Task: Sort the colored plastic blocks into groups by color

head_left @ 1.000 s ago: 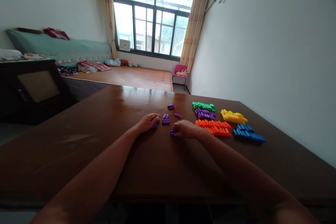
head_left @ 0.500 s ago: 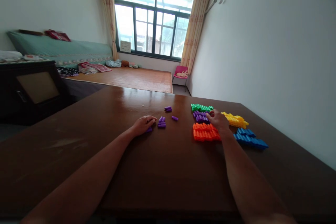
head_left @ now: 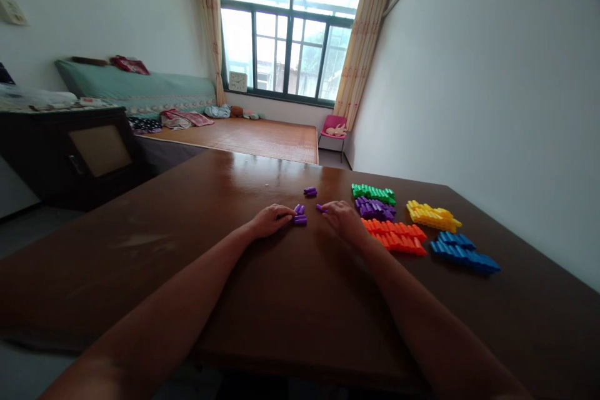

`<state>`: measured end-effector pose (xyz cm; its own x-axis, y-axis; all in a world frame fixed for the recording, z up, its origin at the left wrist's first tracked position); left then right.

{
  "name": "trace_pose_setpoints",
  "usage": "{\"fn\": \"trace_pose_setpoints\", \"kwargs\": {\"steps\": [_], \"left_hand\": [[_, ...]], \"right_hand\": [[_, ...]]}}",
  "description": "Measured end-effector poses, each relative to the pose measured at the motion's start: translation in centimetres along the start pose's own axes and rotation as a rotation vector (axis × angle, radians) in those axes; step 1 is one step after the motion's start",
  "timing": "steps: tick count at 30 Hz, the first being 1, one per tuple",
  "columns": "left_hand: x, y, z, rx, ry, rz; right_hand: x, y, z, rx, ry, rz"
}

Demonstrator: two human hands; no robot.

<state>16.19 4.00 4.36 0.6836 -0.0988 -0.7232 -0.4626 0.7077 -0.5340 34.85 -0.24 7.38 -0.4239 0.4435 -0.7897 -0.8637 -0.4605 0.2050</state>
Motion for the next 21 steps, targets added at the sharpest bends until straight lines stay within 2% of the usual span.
{"fn": "trace_pose_setpoints", "kwargs": {"steps": [2, 4, 10, 15, 17, 18, 21], "left_hand": [[0.3, -0.8, -0.1, 0.038, 0.024, -0.026], [0.4, -1.3, -0.2, 0.051, 0.038, -0.058], [0.1, -1.1, -0.2, 0.003, 0.042, -0.096], [0.3, -1.5, -0.1, 0.041, 0.081, -0.091], [0.1, -1.1, -0.2, 0.002, 0.070, -0.096], [0.0, -0.8, -0.2, -0.020, 0.065, -0.098], [-0.2, -0.2, -0.2, -0.063, 0.057, -0.085]], "right_hand": [[2.4, 3.7, 0.0, -0.088, 0.100, 0.063], [3.7, 5.5, -0.2, -0.116, 0.173, 0.103], [4.1, 5.0, -0.5, -0.048, 0.233, 0.140], [3.9, 5.9, -0.5, -0.108, 0.185, 0.128], [2.6, 4.8, 0.0, -0.082, 0.144, 0.147], [1.5, 3.3, 0.3, -0.024, 0.102, 0.152], [-3.7, -4.7, 0.0, 0.282, -0.098, 0.108]]}}
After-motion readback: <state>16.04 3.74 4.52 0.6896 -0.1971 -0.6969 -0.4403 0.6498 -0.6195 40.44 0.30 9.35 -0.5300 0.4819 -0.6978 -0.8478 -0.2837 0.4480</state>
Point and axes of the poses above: each hand's wrist, its own z-axis towards the middle knuckle, its own x-axis out of the palm, y = z × x, the point moved 9 cm from there along z, towards the middle knuckle, and after that the axes turned 6 degrees about -y, right-handed, at the moved point
